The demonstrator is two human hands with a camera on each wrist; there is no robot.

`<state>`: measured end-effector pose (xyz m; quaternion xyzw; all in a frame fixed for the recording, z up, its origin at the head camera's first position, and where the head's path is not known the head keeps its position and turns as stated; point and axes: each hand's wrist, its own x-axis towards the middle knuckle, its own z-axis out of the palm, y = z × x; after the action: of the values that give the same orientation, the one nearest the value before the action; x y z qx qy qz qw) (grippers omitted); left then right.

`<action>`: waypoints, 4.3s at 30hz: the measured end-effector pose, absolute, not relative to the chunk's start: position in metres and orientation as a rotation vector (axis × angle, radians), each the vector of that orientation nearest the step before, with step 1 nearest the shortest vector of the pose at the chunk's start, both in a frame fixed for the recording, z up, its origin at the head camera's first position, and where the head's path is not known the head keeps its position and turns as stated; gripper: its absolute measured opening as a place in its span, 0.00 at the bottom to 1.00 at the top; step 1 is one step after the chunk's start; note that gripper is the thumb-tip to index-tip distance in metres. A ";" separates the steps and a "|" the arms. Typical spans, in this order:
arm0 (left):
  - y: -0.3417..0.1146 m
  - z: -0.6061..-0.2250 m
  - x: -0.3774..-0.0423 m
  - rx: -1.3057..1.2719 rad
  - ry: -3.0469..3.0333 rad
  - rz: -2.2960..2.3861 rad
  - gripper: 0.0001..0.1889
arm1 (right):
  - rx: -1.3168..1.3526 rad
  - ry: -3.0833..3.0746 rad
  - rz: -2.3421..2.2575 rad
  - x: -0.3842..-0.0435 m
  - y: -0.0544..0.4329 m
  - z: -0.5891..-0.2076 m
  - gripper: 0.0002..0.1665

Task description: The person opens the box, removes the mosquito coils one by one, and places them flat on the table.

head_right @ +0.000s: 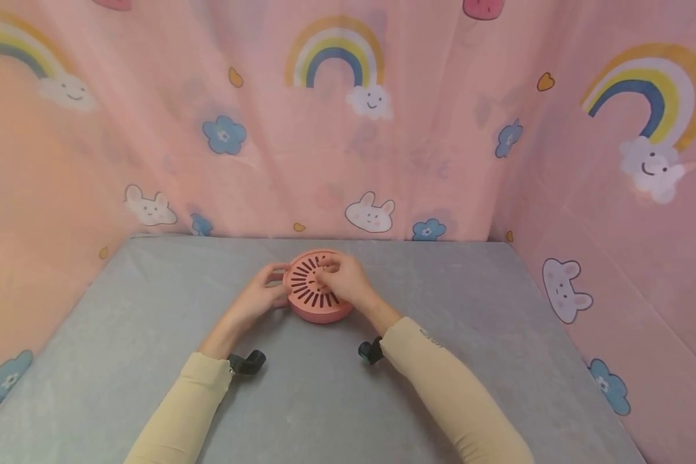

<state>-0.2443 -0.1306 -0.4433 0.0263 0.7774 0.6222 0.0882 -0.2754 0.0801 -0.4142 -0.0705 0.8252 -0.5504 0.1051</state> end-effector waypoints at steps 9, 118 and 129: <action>-0.131 -0.442 -0.247 0.087 2.291 1.886 0.27 | -0.212 2.468 -1.563 -0.272 0.083 -0.403 0.21; -0.137 -0.445 -0.246 0.084 2.339 1.849 0.24 | -0.266 2.909 -1.087 -0.314 0.197 -0.404 0.21; -0.136 -0.445 -0.246 0.091 2.355 1.822 0.24 | -0.340 2.931 -1.077 -0.299 0.182 -0.393 0.22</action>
<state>-0.2455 -0.1358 -0.4445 0.0306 0.7880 0.6095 0.0812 -0.2994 0.1823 -0.3934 -0.1083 0.9331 -0.3430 0.0000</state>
